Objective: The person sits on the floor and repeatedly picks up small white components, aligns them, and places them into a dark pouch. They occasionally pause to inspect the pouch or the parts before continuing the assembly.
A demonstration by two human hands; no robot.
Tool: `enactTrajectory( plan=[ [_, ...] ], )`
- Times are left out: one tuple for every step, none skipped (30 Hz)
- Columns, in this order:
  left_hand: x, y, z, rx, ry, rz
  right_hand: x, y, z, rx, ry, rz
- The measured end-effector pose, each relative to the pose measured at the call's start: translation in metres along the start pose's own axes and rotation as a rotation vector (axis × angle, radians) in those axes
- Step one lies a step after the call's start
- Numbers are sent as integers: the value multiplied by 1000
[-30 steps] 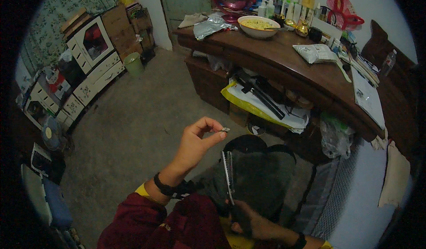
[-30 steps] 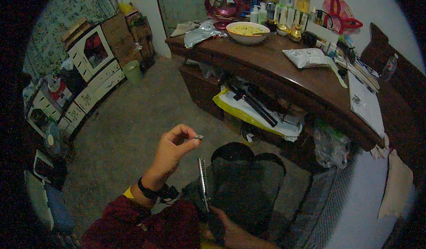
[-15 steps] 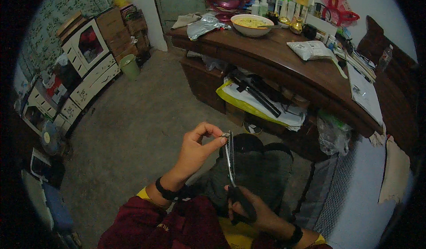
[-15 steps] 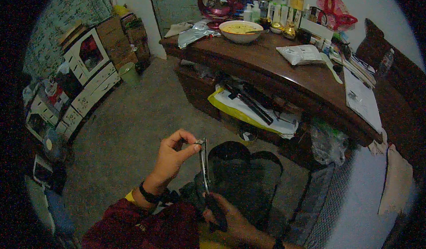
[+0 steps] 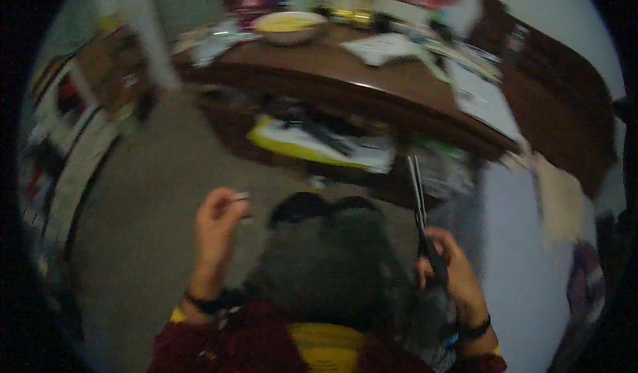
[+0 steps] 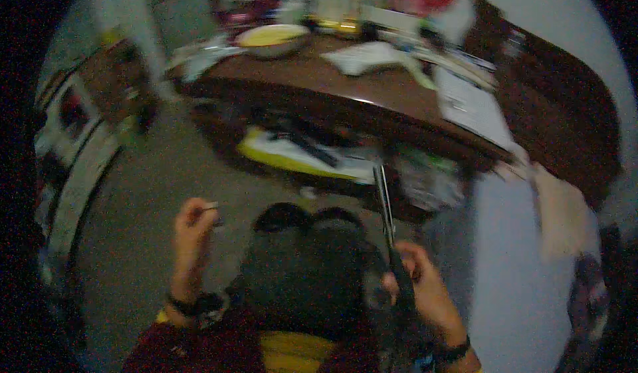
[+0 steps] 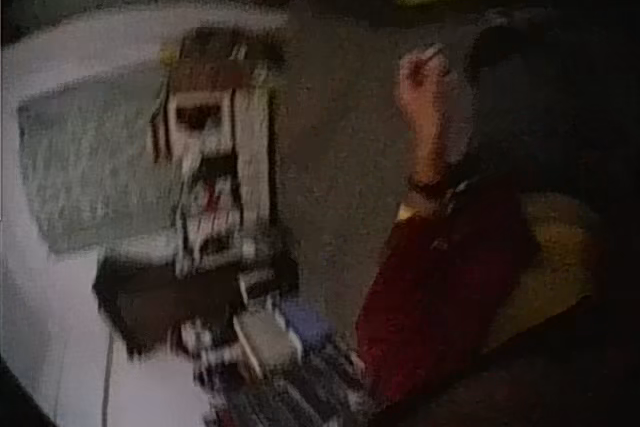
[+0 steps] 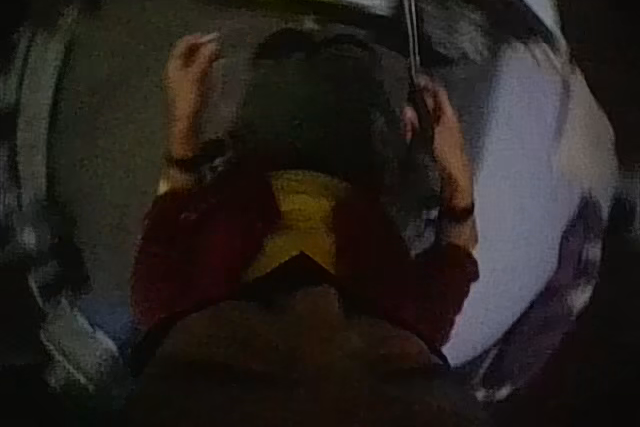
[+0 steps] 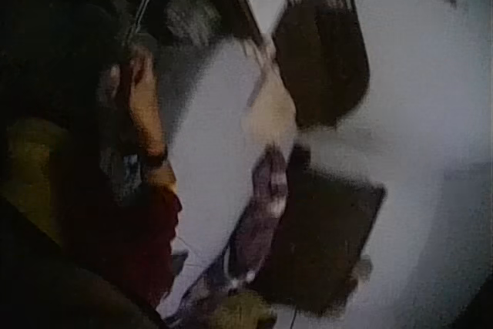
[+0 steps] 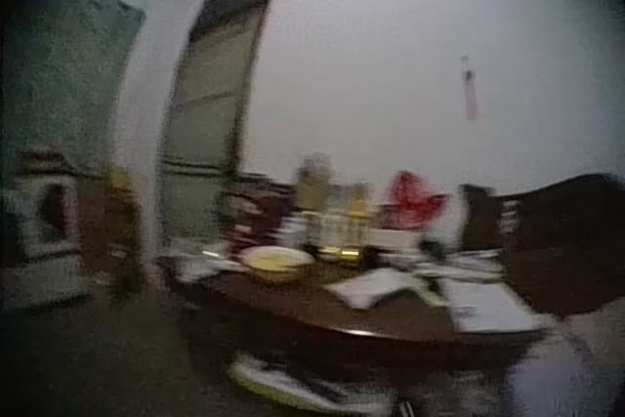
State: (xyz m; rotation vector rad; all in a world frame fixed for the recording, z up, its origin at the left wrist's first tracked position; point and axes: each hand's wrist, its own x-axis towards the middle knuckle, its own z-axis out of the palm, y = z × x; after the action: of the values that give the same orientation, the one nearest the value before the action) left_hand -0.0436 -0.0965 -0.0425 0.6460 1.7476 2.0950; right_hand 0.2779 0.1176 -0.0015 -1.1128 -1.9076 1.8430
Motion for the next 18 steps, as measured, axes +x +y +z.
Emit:
enactTrajectory(
  plan=[
    [-2,0,2,-3,28,-16,7,12,-35,-122,109,-76],
    [-3,1,4,13,-10,5,15,26,-70,-322,276,-129],
    [-3,3,8,-11,-64,51,16,42,-107,-525,399,-163],
    [-4,6,12,6,-65,-9,16,62,-140,-723,575,-121],
    [-3,7,17,13,-63,-57,19,81,-172,-915,725,-64],
    [-1,7,26,24,-90,-49,18,100,-204,-890,803,32],
    [-1,7,33,37,-101,-39,18,118,-232,-839,884,191],
    [-2,7,38,44,-101,-36,17,137,-256,-914,925,208],
    [-3,7,41,44,-117,-40,14,158,-274,-975,965,232],
    [-4,3,49,20,-133,-54,8,172,-297,-1039,1028,270],
    [-4,3,51,-10,-152,-62,9,185,-313,-1033,1012,310],
    [-4,2,53,6,-174,-87,10,198,-324,-1017,1003,365],
    [-4,2,55,-2,-205,-103,13,205,-332,-1016,1016,381],
    [-4,2,56,-28,-239,-109,13,207,-334,-1138,992,391],
    [-2,1,61,-15,-272,-133,19,202,-330,-1276,987,352],
    [-1,2,63,-12,-311,-159,24,190,-319,-1384,972,405],
    [0,3,67,-8,-352,-185,28,171,-303,-1445,931,238],
    [0,4,73,-5,-394,-213,32,144,-280,-1471,871,164]
  ],
)
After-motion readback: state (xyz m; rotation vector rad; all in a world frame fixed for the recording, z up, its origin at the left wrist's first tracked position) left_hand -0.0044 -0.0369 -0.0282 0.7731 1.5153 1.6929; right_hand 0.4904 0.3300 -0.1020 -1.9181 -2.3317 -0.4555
